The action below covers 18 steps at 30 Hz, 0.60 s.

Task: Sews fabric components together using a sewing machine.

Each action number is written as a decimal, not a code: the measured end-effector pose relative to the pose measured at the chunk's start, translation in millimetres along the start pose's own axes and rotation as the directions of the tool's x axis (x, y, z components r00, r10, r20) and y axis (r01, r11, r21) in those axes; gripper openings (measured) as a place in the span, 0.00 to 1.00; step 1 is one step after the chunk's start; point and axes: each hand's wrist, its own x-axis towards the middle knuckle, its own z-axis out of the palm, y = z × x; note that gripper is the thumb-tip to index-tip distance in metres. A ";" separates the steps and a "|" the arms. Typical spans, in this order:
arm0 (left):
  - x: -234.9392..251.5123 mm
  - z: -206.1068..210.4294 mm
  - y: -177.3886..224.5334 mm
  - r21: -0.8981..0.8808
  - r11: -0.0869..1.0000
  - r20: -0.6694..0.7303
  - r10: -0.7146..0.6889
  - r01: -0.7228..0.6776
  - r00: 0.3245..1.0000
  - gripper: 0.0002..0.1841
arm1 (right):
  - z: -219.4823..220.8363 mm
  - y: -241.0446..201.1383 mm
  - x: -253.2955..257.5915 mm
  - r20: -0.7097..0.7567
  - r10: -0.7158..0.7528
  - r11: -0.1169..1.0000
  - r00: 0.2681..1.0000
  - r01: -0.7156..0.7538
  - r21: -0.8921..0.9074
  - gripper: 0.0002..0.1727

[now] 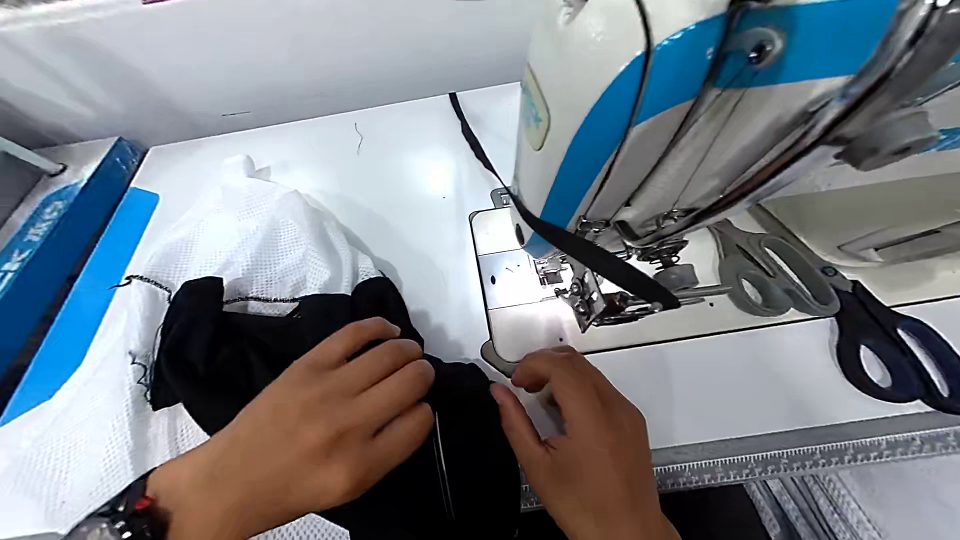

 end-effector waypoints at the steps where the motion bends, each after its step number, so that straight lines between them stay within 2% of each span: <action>1: -0.9 -2.2 1.9 0.019 1.000 -0.006 0.013 -0.013 1.000 0.13 | -3.0 -2.2 -2.2 0.044 0.018 1.000 0.999 -0.019 0.018 0.13; 4: -6.1 -4.6 2.3 -0.037 0.998 -0.024 0.055 -0.056 0.998 0.13 | -3.7 -12.0 -7.1 0.116 0.004 1.000 0.993 -0.006 0.019 0.19; 6: -9.8 -1.0 0.2 -0.148 0.987 -0.085 0.048 -0.061 0.995 0.11 | 6.9 -13.3 -8.8 0.027 -0.064 0.998 0.998 0.063 0.015 0.12; 8: -12.9 5.6 -0.2 -0.233 0.973 -0.141 -0.021 -0.013 0.990 0.02 | 11.4 -12.3 -7.8 -0.075 -0.126 0.991 0.989 0.130 0.038 0.08; 10: -14.8 12.3 5.0 -0.251 0.964 -0.169 -0.134 0.089 0.976 0.15 | 11.2 -10.8 -7.5 -0.133 -0.183 0.979 0.974 0.193 0.066 0.06; 11: -13.6 14.3 8.1 -0.235 0.964 -0.195 -0.173 0.126 0.965 0.17 | 11.1 -10.3 -7.6 -0.149 -0.205 0.973 0.967 0.218 0.079 0.05; 13: -9.4 14.9 11.0 -0.238 0.961 -0.264 -0.204 0.142 0.943 0.10 | 12.4 -9.7 -7.4 -0.166 -0.218 0.967 0.962 0.236 0.099 0.05; 16: 2.6 8.3 5.5 -0.279 0.945 -0.305 -0.255 0.170 0.917 0.09 | 14.7 -12.9 -4.3 -0.138 -0.122 0.971 0.983 0.148 0.190 0.10; 18: 18.7 5.1 -5.5 -0.276 0.934 -0.256 -0.298 0.225 0.920 0.10 | 15.9 -15.9 0.0 -0.075 -0.009 0.973 0.997 0.026 0.228 0.12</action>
